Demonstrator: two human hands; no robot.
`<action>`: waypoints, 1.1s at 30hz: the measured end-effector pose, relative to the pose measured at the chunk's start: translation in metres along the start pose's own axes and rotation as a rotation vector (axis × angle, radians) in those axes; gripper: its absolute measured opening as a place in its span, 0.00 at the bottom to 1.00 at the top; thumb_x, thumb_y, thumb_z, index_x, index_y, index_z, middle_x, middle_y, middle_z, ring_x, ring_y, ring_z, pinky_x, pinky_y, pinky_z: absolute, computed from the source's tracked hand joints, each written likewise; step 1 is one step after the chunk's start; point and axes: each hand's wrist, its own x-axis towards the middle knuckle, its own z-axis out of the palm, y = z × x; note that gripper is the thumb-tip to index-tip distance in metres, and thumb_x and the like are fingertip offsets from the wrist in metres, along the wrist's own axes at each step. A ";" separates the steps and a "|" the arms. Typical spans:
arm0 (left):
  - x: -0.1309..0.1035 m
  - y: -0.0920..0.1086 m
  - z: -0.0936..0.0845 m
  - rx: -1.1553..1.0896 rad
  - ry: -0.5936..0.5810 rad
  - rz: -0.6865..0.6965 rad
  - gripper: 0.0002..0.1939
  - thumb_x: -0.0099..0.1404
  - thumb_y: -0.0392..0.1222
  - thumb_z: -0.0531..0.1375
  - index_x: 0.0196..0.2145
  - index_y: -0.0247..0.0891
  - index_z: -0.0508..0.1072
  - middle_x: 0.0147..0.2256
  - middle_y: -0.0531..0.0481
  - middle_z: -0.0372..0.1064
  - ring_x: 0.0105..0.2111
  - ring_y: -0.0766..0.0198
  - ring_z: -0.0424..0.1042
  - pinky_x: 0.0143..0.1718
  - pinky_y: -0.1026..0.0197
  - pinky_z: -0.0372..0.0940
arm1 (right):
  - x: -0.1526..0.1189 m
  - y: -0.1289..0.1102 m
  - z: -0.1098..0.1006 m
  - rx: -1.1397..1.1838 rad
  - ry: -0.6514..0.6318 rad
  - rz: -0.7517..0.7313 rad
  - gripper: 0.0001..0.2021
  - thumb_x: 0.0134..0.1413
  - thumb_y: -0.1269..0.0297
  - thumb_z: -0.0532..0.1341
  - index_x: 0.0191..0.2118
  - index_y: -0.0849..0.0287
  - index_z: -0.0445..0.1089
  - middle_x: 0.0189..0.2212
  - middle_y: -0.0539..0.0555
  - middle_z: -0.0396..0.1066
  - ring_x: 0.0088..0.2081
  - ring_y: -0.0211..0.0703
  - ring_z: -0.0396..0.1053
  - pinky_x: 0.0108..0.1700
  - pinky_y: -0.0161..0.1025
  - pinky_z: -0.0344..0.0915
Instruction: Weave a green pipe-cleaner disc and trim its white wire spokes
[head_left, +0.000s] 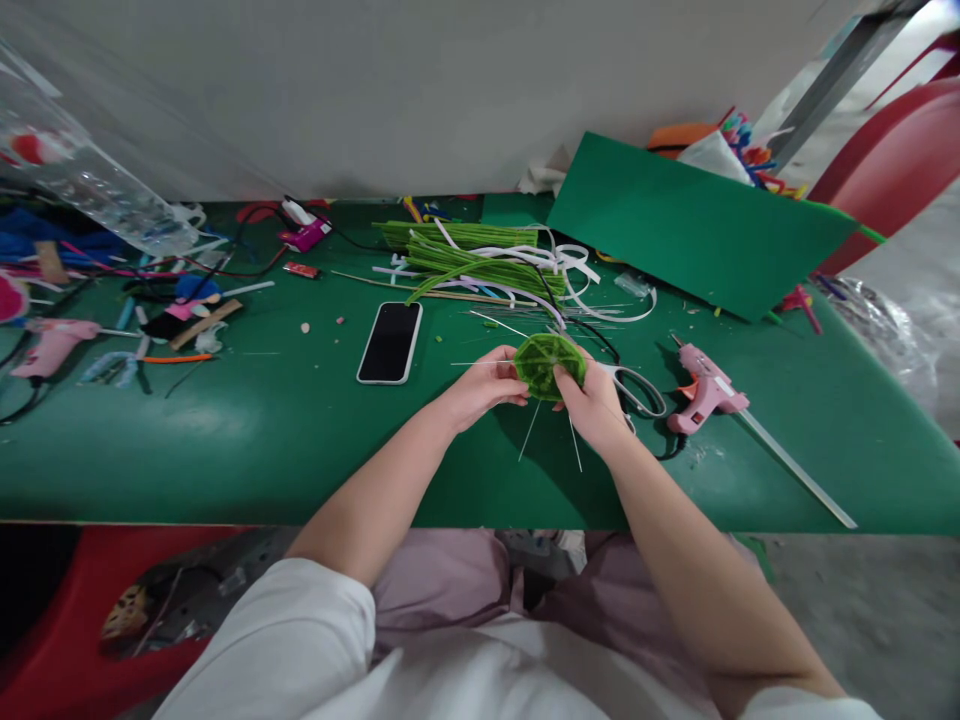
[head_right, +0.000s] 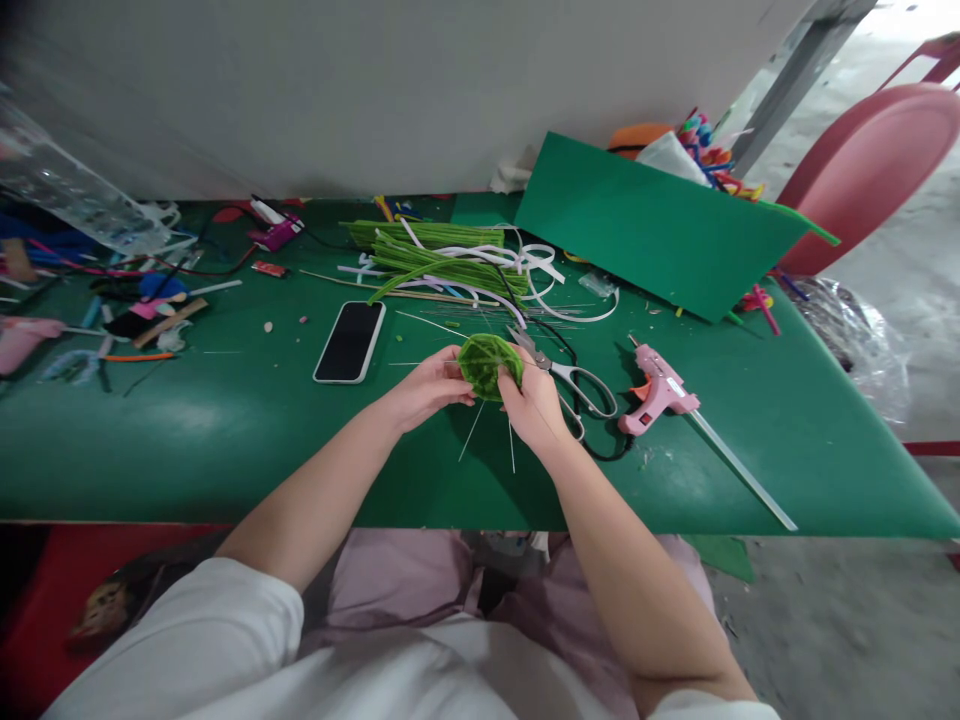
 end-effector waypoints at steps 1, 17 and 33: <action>0.000 0.000 0.000 0.014 0.000 -0.010 0.17 0.52 0.33 0.60 0.38 0.38 0.60 0.28 0.55 0.65 0.27 0.70 0.68 0.33 0.61 0.64 | 0.000 0.000 0.000 -0.012 0.000 -0.005 0.18 0.53 0.60 0.53 0.50 0.56 0.62 0.33 0.56 0.70 0.28 0.44 0.69 0.20 0.35 0.65; -0.001 0.001 0.007 0.271 0.112 0.108 0.15 0.56 0.44 0.58 0.41 0.39 0.63 0.35 0.51 0.64 0.35 0.66 0.67 0.36 0.61 0.64 | 0.003 -0.006 0.001 0.237 -0.153 0.240 0.12 0.45 0.62 0.58 0.38 0.59 0.66 0.24 0.50 0.67 0.19 0.35 0.64 0.15 0.33 0.65; -0.014 0.021 -0.008 0.362 -0.279 -0.056 0.24 0.54 0.39 0.59 0.50 0.42 0.64 0.45 0.46 0.64 0.45 0.59 0.65 0.45 0.57 0.61 | -0.003 -0.006 -0.019 0.257 -0.523 0.539 0.04 0.40 0.68 0.59 0.25 0.62 0.65 0.12 0.44 0.60 0.10 0.29 0.52 0.07 0.27 0.54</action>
